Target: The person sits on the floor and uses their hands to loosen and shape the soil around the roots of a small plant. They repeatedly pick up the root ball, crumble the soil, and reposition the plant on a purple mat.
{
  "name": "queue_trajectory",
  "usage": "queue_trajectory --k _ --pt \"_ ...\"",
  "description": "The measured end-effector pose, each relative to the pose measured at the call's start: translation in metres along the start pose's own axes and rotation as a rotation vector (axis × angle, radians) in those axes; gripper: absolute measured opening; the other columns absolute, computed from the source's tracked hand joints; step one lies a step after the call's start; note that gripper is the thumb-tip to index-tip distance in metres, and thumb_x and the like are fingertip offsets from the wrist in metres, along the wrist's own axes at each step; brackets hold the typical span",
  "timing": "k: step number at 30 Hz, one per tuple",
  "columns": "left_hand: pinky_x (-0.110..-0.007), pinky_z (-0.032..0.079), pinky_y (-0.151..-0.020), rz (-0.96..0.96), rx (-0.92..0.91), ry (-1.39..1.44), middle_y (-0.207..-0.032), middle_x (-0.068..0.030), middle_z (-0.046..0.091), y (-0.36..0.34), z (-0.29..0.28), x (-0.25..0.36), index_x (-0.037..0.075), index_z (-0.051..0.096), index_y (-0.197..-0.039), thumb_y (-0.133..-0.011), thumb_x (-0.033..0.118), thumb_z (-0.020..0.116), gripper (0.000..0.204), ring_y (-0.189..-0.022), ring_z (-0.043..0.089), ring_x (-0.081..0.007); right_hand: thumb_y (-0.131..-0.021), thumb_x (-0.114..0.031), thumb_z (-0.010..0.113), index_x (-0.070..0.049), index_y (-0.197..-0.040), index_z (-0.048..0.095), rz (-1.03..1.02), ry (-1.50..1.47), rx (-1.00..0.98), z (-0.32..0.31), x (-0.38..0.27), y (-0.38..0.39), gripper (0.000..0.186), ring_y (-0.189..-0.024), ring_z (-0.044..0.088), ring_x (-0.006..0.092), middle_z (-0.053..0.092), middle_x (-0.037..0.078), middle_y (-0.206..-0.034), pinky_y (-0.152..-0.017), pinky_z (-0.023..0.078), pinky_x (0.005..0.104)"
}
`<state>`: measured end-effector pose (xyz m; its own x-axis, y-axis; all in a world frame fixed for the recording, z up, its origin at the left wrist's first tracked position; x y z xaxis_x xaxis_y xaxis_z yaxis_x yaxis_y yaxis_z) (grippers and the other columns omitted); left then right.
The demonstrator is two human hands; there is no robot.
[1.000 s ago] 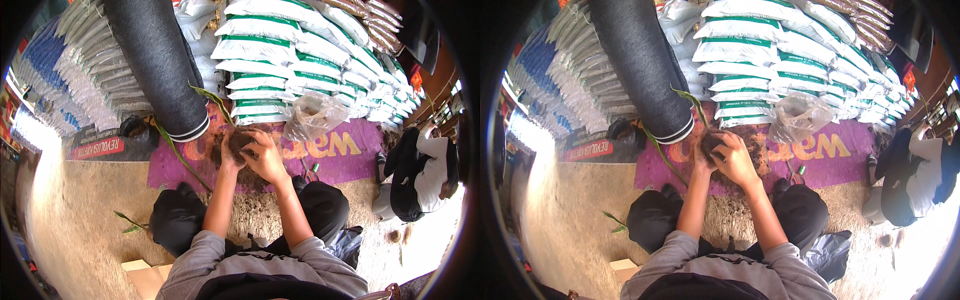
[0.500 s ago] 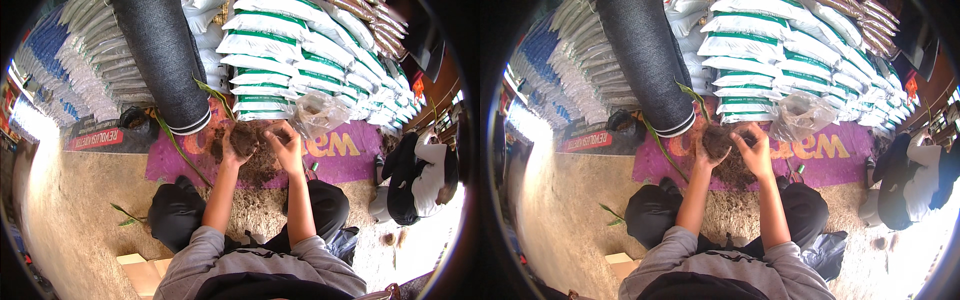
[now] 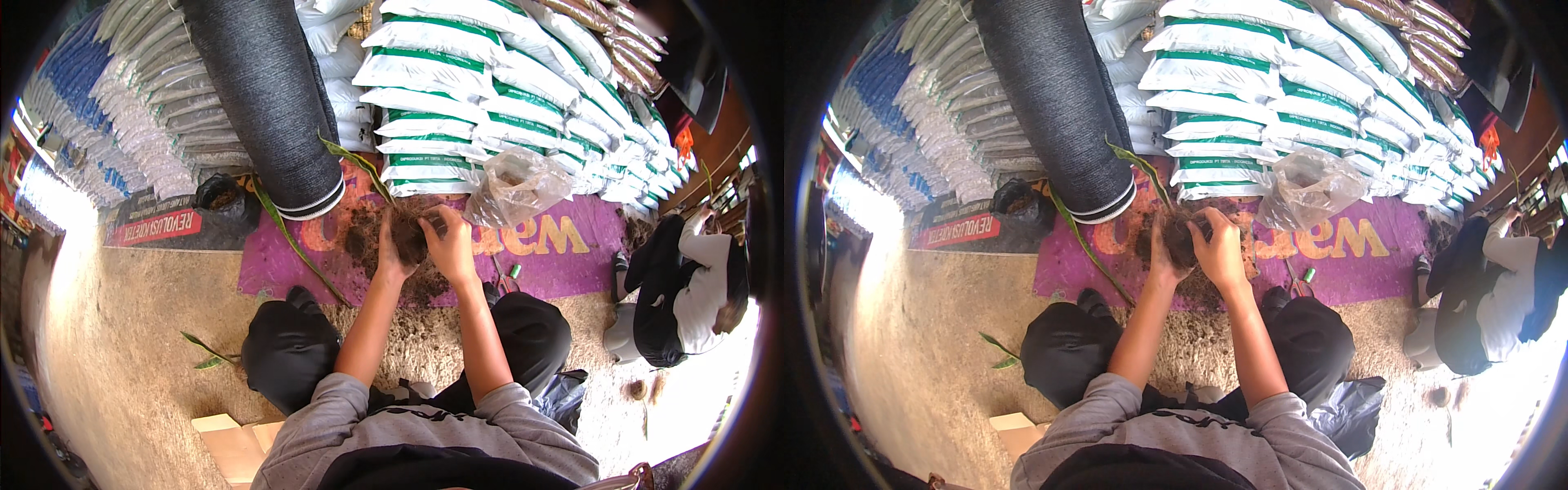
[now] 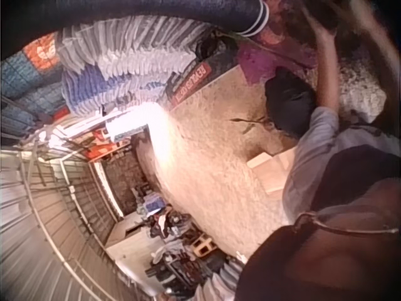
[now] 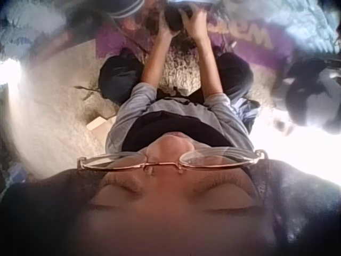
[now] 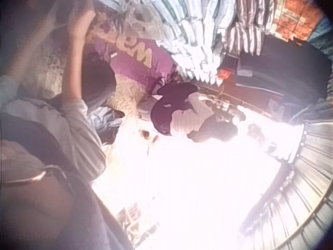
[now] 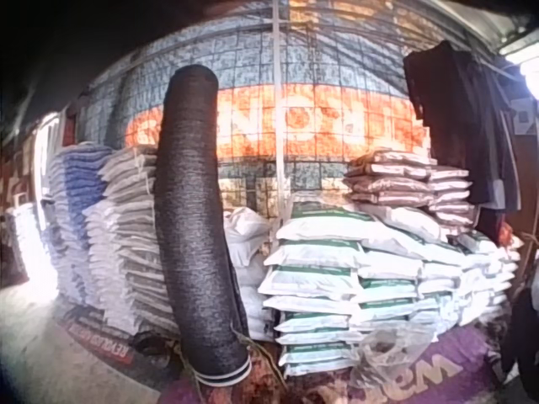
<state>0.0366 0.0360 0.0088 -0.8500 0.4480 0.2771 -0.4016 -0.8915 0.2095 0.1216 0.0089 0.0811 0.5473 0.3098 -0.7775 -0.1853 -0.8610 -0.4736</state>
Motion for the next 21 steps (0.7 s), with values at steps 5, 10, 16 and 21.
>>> queue_trajectory --k 5,10,16,21 --pt "-0.034 0.053 -0.074 -0.040 0.056 -0.182 -0.094 -0.0060 0.064 -0.016 -0.038 -0.008 0.007 0.058 -0.101 -0.085 0.035 0.056 0.032 -0.083 0.063 -0.0195 -0.076 -0.001 0.061 0.003 -0.085 0.059 -0.108 0.033 0.059 0.000 -0.004 -0.002 0.010 -0.072 0.060 0.0289 0.059 0.016 -0.080 -0.063 0.045 0.0327" --pt "-0.032 0.052 -0.069 -0.102 0.034 -0.147 -0.088 -0.0069 0.065 -0.023 -0.054 -0.008 0.005 0.061 -0.097 -0.078 0.019 0.062 0.024 -0.076 0.063 -0.0194 -0.077 0.001 0.060 0.004 -0.083 0.058 0.019 -0.023 0.077 -0.006 0.007 -0.003 0.008 -0.072 0.059 0.0263 0.057 0.014 -0.083 -0.063 0.045 0.0312" --pt "-0.034 0.055 -0.068 -0.090 0.039 -0.153 -0.091 -0.0096 0.064 -0.022 -0.054 -0.003 0.002 0.059 -0.096 -0.076 0.019 0.062 0.027 -0.077 0.065 -0.0216 -0.077 0.002 0.060 0.004 -0.081 0.057 0.029 -0.111 0.250 -0.015 0.013 -0.003 0.006 -0.077 0.056 0.0332 0.057 0.017 -0.082 -0.069 0.044 0.0363" --pt "-0.038 0.058 -0.066 -0.061 0.053 -0.109 -0.096 -0.0147 0.063 -0.022 -0.056 0.000 -0.002 0.056 -0.102 -0.074 0.017 0.061 0.034 -0.078 0.065 -0.0264 -0.087 -0.007 0.058 0.000 -0.088 0.057 0.233 -0.521 0.365 -0.036 0.043 -0.007 0.007 -0.067 0.052 0.0083 0.058 0.003 -0.078 -0.064 0.044 0.0222"
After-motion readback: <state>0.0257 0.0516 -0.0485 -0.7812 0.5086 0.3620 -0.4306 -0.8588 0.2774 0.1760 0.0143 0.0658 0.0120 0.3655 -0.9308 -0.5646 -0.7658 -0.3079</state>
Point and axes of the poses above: each hand's wrist, its own y-axis away from the middle knuckle, its own z-axis out of the palm, x = y × z, the point moved 6 cm from there along -y, towards the middle knuckle
